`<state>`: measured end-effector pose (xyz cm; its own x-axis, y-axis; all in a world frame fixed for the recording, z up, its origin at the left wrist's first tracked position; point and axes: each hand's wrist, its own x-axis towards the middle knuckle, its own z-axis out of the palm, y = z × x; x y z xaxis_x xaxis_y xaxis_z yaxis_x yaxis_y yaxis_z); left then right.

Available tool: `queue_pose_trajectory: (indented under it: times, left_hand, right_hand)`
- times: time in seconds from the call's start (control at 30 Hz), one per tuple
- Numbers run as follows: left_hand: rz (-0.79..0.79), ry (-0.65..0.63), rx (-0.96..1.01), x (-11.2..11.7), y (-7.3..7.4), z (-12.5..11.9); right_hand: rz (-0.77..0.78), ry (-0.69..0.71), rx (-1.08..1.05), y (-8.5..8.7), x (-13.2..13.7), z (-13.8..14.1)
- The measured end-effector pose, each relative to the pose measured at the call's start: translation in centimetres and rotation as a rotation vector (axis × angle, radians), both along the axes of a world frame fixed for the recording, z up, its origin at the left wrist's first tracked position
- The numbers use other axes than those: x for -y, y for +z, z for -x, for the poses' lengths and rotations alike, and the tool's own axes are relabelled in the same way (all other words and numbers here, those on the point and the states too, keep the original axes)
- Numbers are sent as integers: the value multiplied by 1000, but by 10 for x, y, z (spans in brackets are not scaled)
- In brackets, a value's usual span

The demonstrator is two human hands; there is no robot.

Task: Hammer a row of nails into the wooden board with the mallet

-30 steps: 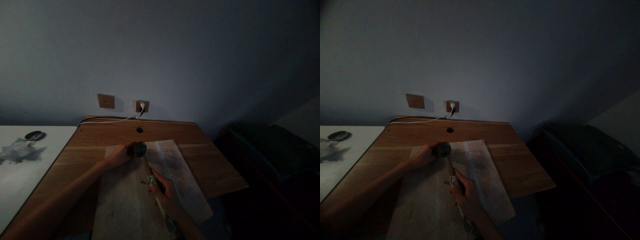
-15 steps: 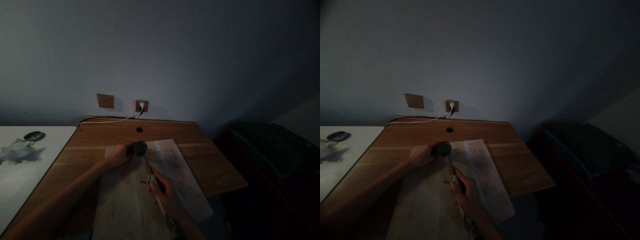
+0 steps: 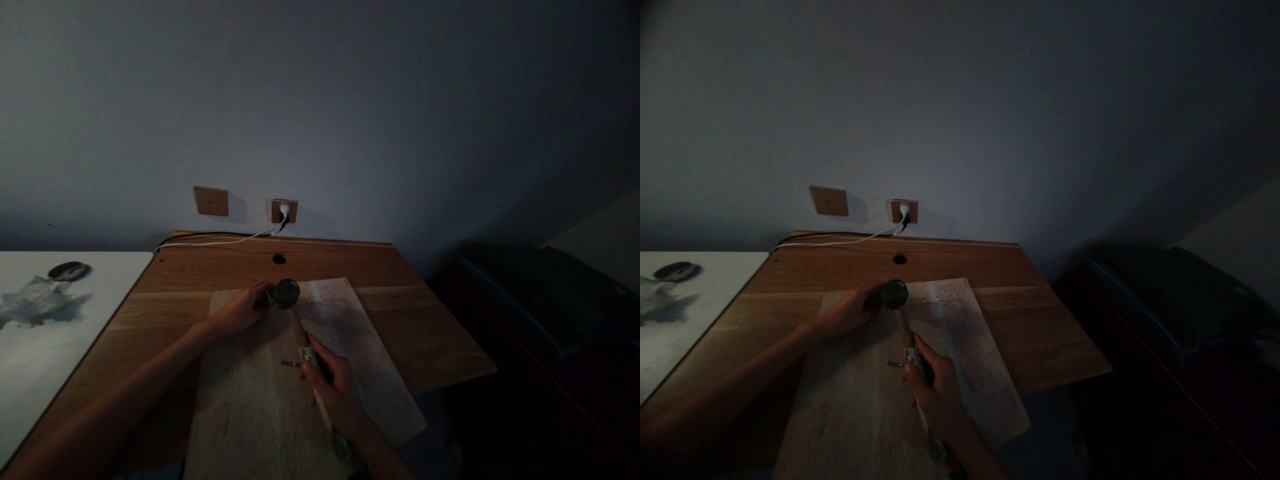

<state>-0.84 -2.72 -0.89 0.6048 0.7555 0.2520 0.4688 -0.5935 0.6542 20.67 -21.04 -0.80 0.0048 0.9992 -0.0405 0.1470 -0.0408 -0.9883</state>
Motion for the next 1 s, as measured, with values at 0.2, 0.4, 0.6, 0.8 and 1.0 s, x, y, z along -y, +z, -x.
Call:
queue_pose_trajectory:
  times: [0.2, 0.4, 0.6, 0.8, 1.0]
  left_hand:
    - [-82, -140, -59, 24, 23, -6]
    - [-63, -466, -256, 60, 41, -20]
    - [16, -450, -256, 52, 34, -16]
    - [113, -213, -191, 10, 30, 12]
    - [84, -65, -148, -14, 16, 29]
  right_hand:
    - [-24, -200, -106, 3, -2, -3]
    - [0, -232, -174, -2, -4, -5]
    - [-26, -157, -115, 0, -2, -4]
    - [-18, -135, -81, 5, -2, -5]
    - [-9, -140, -94, 2, -2, -5]
